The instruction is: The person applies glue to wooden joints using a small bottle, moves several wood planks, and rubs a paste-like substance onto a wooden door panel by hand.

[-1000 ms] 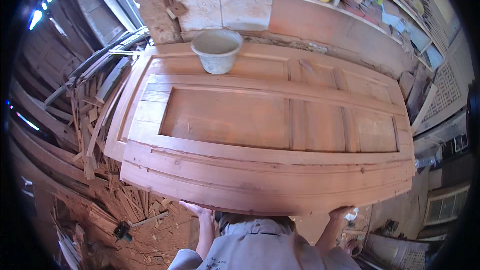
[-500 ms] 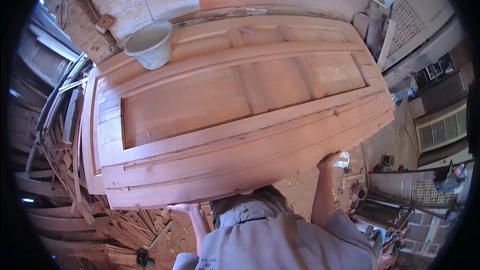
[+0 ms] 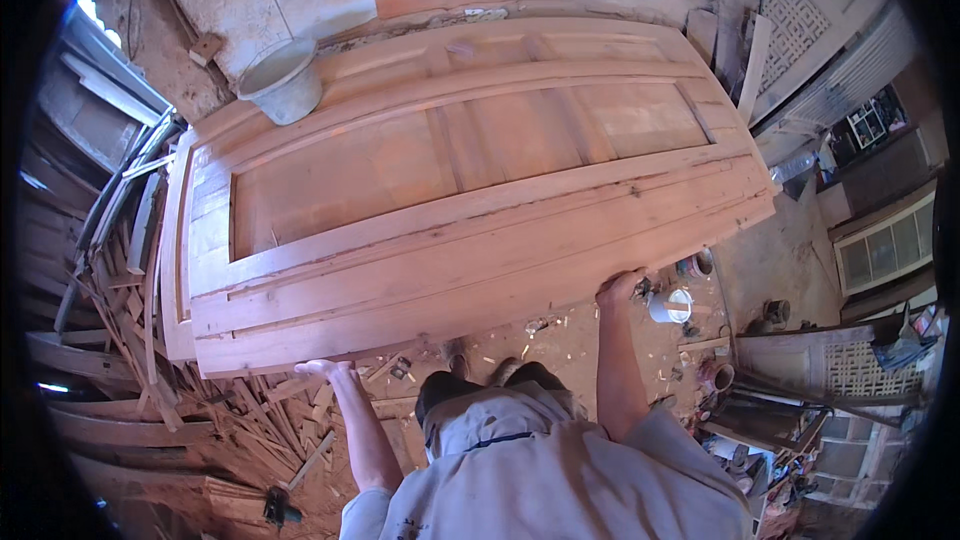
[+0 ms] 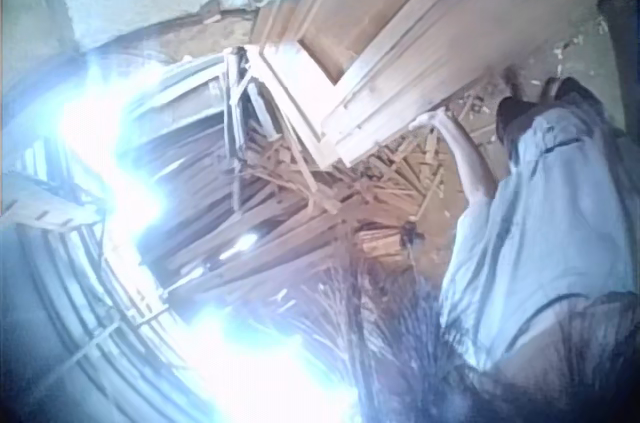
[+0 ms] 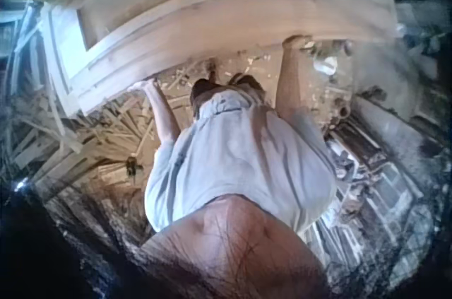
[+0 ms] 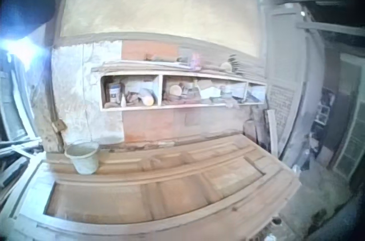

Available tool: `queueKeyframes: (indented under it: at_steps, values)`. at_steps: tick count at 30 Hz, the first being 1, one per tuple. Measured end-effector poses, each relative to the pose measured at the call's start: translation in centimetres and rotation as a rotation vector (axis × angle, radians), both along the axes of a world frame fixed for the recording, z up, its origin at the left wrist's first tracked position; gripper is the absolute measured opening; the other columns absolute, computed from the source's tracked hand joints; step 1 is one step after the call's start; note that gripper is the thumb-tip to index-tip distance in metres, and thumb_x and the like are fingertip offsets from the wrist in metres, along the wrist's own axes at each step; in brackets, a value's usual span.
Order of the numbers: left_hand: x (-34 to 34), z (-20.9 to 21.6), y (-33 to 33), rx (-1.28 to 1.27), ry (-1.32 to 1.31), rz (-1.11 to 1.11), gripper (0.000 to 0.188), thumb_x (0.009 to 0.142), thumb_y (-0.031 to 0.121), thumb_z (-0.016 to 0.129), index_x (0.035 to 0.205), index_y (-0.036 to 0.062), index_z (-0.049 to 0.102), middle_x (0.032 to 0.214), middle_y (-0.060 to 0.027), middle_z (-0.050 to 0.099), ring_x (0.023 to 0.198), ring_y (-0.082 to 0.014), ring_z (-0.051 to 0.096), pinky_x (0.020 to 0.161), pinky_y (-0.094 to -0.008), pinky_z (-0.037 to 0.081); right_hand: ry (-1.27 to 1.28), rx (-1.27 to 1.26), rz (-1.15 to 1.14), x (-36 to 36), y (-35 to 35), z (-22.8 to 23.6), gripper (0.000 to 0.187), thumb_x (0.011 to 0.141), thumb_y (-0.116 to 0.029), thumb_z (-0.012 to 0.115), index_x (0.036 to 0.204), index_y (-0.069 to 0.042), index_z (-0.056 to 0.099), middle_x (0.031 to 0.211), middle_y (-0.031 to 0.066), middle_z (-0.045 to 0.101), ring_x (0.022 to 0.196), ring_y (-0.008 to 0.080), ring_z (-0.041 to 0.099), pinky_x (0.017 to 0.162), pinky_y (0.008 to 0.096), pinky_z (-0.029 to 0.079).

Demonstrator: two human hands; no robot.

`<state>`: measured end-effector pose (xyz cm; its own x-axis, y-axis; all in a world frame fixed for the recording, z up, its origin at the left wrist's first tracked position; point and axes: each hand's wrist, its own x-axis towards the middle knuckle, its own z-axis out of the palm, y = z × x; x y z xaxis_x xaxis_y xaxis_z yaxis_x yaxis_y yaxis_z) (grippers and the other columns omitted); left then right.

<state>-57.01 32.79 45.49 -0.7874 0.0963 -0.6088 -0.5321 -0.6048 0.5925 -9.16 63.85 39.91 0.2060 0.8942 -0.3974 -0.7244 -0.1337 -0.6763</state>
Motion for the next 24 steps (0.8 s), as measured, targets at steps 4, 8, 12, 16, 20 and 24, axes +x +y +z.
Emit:
queueKeyframes:
  at_steps: [4,8,12,16,20,24]
  values:
    - [-0.2,-1.2,-1.7,-0.14,0.026,0.036,0.094,0.084,0.076,0.007,0.142,0.0052,0.033,0.146,-0.0161,0.033,0.132,-0.0335,0.035,0.109,-0.0474,0.031,-0.275,-0.348,-0.005,-1.4,-2.1,4.5,0.06,0.096,-0.058,0.025,0.121,-0.009,0.05,0.106,0.0046,0.056,0.1,0.023,0.054,0.087,0.0379,0.043]
    - [-1.3,-6.5,-8.5,0.181,0.058,0.101,0.085,0.087,0.072,0.028,0.135,0.0033,0.039,0.135,-0.0169,0.046,0.119,-0.0352,0.049,0.1,-0.0467,0.043,-1.129,0.066,-0.368,1.4,-2.9,1.3,0.041,0.093,-0.035,0.049,0.119,-0.003,0.052,0.108,0.0121,0.057,0.102,0.0279,0.055,0.089,0.0413,0.042]
    - [2.9,-6.1,-11.8,0.098,-0.212,0.143,0.073,0.087,0.066,0.042,0.114,-0.0004,0.051,0.117,-0.0184,0.057,0.105,-0.0313,0.057,0.091,-0.0406,0.051,-1.7,0.28,-0.073,2.9,-4.8,8.5,0.038,0.087,-0.023,0.057,0.118,-0.001,0.054,0.115,0.0198,0.054,0.109,0.0358,0.051,0.093,0.0464,0.039]
    - [3.5,-6.8,-13.6,-0.01,-0.273,0.162,0.065,0.088,0.061,0.046,0.104,-0.001,0.054,0.108,-0.0182,0.06,0.099,-0.0275,0.06,0.081,-0.0364,0.054,-1.95,0.444,0.168,1.7,1.2,9.9,0.04,0.085,-0.026,0.057,0.119,-0.004,0.054,0.121,0.0189,0.052,0.113,0.0386,0.048,0.094,0.0494,0.039]
    - [1.4,-7.3,-12.5,-0.046,-0.285,0.117,0.058,0.09,0.058,0.044,0.095,0.0023,0.059,0.101,-0.0154,0.064,0.092,-0.0251,0.062,0.075,-0.0353,0.056,-2.072,0.192,0.354,-0.7,8.4,11.5,0.042,0.084,-0.033,0.057,0.122,-0.015,0.056,0.126,0.014,0.048,0.116,0.0355,0.047,0.092,0.0526,0.04]
    - [-2.4,-9.1,-12.1,0.026,-0.187,0.048,0.054,0.092,0.055,0.039,0.103,0.0068,0.062,0.105,-0.0111,0.065,0.096,-0.0226,0.061,0.081,-0.037,0.054,-2.162,-0.048,0.552,-3.0,11.4,13.3,0.044,0.084,-0.047,0.056,0.119,-0.021,0.059,0.124,0.0136,0.051,0.115,0.0366,0.047,0.092,0.0508,0.043]
